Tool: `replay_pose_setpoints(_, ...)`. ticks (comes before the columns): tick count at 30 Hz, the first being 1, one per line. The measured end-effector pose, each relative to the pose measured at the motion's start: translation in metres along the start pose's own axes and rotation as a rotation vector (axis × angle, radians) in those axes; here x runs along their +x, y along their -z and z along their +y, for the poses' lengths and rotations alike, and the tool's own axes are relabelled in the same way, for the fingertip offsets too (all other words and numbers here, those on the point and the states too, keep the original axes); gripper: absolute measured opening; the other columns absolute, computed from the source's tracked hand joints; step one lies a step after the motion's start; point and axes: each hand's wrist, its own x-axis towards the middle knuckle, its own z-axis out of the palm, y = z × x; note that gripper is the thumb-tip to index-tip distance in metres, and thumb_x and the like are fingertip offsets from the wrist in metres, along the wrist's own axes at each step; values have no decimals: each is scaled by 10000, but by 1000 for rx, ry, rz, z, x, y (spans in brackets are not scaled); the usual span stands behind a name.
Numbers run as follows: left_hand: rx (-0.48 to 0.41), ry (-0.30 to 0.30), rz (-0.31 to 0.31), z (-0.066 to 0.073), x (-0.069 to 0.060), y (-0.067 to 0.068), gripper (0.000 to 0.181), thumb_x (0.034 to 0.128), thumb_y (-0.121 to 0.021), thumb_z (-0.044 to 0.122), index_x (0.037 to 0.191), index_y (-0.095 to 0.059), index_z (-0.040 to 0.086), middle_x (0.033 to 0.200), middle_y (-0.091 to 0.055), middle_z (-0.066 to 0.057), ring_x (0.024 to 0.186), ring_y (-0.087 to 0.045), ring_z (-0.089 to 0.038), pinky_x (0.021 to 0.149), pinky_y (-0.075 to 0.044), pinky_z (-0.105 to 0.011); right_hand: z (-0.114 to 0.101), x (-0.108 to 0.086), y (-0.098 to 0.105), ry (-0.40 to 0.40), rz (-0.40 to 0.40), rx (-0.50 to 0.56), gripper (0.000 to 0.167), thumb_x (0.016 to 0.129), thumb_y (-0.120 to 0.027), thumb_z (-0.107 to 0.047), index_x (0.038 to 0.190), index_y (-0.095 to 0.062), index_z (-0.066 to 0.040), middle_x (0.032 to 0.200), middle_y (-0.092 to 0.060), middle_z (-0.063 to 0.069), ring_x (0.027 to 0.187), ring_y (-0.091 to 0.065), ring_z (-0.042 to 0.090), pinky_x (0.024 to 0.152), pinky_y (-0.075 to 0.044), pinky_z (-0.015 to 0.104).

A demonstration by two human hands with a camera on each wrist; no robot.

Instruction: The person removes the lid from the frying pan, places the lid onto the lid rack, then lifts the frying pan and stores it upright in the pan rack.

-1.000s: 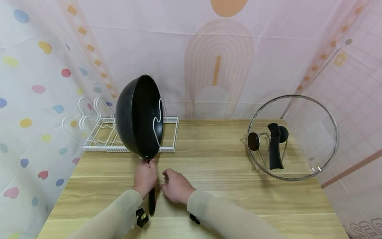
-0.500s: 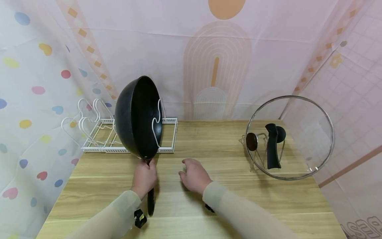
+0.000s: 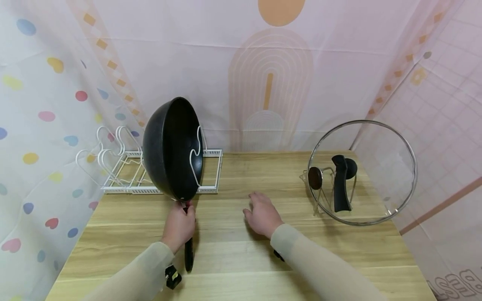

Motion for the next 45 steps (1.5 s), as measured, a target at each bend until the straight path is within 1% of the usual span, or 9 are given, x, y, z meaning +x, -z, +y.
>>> replay_pose_setpoints(8, -24, -7, 5, -5, -4, 3, 228, 1068, -489, 167, 1198, -498, -20, 1122, -619, -234, 1084, -616, -387, 1021, -488, -572, 14, 1, 5, -43, 8, -9, 641, 1068, -603, -353, 1588, -419, -25, 1689, -353, 195, 1597, -282, 374, 1302, -252, 519)
replay_pose_setpoints(12, -25, -7, 6, -7, -7, 4, 279, 1068, -491, 161, 1254, -477, -46, 1167, -615, -256, 1115, -611, -391, 1034, -481, -579, 16, 2, 7, -58, 19, -9, 644, 1064, -610, -353, 1584, -424, -23, 1690, -347, 203, 1596, -283, 380, 1303, -248, 521)
replay_pose_setpoints(18, -24, 0, 10, -9, -9, 3, 314, 1056, -519, 154, 1286, -449, -47, 1143, -595, -235, 1088, -601, -390, 1019, -479, -554, 19, 4, 6, -59, 29, -8, 649, 1061, -617, -347, 1580, -423, -9, 1685, -350, 216, 1591, -290, 385, 1298, -263, 524)
replay_pose_setpoints(24, -45, 12, -4, -11, -15, 3, 622, 1047, -535, 167, 1549, -255, -72, 1442, -474, -295, 1337, -520, -425, 1142, -419, -595, 20, 4, 5, -58, 34, -8, 650, 1066, -607, -353, 1582, -417, -4, 1681, -348, 227, 1587, -295, 389, 1297, -268, 522)
replay_pose_setpoints(29, -32, -21, 78, -11, -24, -1, 716, 1021, -583, 162, 1583, -214, -86, 1514, -350, -352, 1359, -474, -486, 1145, -413, -621, 19, 4, 6, -63, 42, -8, 650, 1062, -612, -349, 1573, -423, 4, 1676, -354, 234, 1579, -308, 397, 1293, -275, 523)
replay_pose_setpoints(33, -28, -116, 211, -13, -32, -9, 716, 968, -644, 91, 1543, -265, -105, 1471, -319, -379, 1272, -462, -498, 1092, -423, -625, 20, 4, 7, -68, 45, 0, 642, 1062, -614, -337, 1572, -424, 4, 1674, -355, 237, 1578, -307, 399, 1294, -275, 520)
replay_pose_setpoints(38, -19, -332, 373, -15, -39, -18, 755, 848, -719, 23, 1475, -318, -101, 1400, -326, -408, 1238, -389, -535, 1067, -343, -631, 21, 5, 7, -63, 53, 8, 635, 1062, -615, -325, 1566, -427, 12, 1666, -361, 247, 1574, -312, 403, 1290, -281, 524)
replay_pose_setpoints(41, 15, -424, 405, -15, -43, -22, 786, 816, -739, 54, 1464, -319, -97, 1404, -326, -408, 1268, -336, -563, 1062, -285, -648, 22, 5, 6, -60, 57, 12, 635, 1061, -617, -321, 1563, -428, 18, 1662, -365, 252, 1571, -318, 407, 1287, -287, 527)
replay_pose_setpoints(45, 66, -476, 396, -15, -48, -26, 804, 806, -741, 97, 1467, -331, -104, 1416, -344, -386, 1288, -317, -562, 1044, -259, -660, 22, 6, 6, -58, 59, 12, 635, 1061, -617, -321, 1561, -430, 24, 1661, -364, 255, 1569, -319, 410, 1285, -291, 529)
